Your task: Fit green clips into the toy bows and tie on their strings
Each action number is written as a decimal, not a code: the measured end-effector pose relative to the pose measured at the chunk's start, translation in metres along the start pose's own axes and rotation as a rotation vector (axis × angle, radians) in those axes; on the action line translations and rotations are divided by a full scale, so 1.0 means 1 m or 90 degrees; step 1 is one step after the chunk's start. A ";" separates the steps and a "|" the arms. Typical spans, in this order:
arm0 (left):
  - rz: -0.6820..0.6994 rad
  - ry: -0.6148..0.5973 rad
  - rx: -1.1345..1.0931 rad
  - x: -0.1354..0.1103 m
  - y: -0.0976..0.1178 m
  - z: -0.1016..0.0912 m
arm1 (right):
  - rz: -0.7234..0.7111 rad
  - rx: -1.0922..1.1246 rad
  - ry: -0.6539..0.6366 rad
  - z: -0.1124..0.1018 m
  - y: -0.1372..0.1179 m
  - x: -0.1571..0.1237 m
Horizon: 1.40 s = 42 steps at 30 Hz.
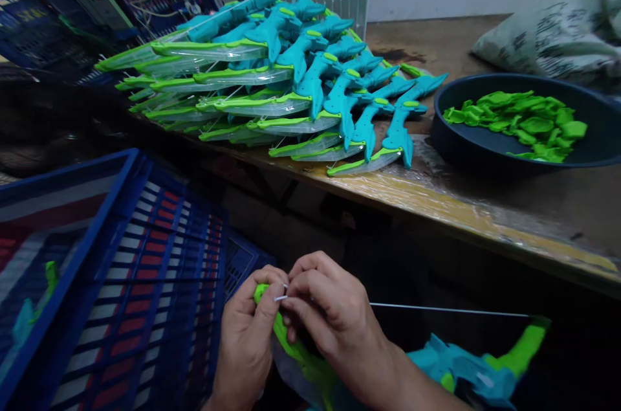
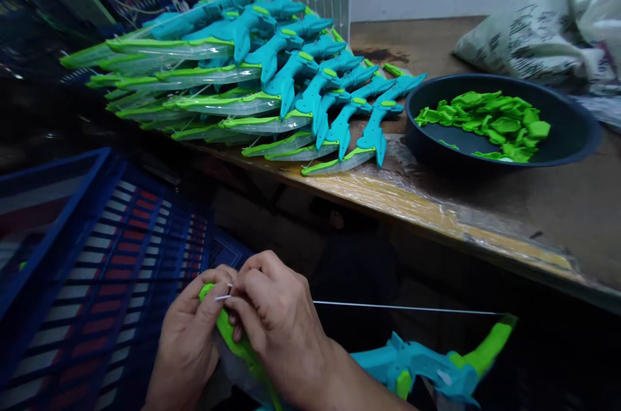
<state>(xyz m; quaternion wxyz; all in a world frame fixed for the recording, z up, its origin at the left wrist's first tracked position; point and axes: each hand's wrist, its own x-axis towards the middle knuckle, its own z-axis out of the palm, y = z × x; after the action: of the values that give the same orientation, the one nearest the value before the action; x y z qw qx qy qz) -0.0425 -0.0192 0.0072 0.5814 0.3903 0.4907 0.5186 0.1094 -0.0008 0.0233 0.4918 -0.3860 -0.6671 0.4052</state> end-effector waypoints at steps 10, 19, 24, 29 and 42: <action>0.007 -0.047 -0.026 0.001 0.005 0.001 | 0.129 0.115 0.018 0.004 0.002 0.001; 0.054 -0.013 0.096 0.004 -0.004 -0.004 | 0.011 -0.081 0.031 0.009 0.011 -0.005; 0.015 -0.044 0.051 0.000 -0.005 -0.002 | 0.051 -0.037 0.013 0.004 0.006 -0.007; 0.013 -0.051 0.065 -0.002 -0.005 -0.002 | 0.187 0.104 -0.044 -0.007 -0.001 -0.007; -0.168 -0.220 -0.132 0.013 0.006 -0.006 | -0.160 -0.004 -0.134 -0.026 0.001 0.007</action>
<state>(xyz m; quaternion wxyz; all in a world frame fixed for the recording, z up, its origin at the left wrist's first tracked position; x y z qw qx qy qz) -0.0499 -0.0055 0.0097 0.7560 0.3442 0.3750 0.4115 0.1332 0.0105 0.0293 0.4651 -0.2565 -0.7589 0.3768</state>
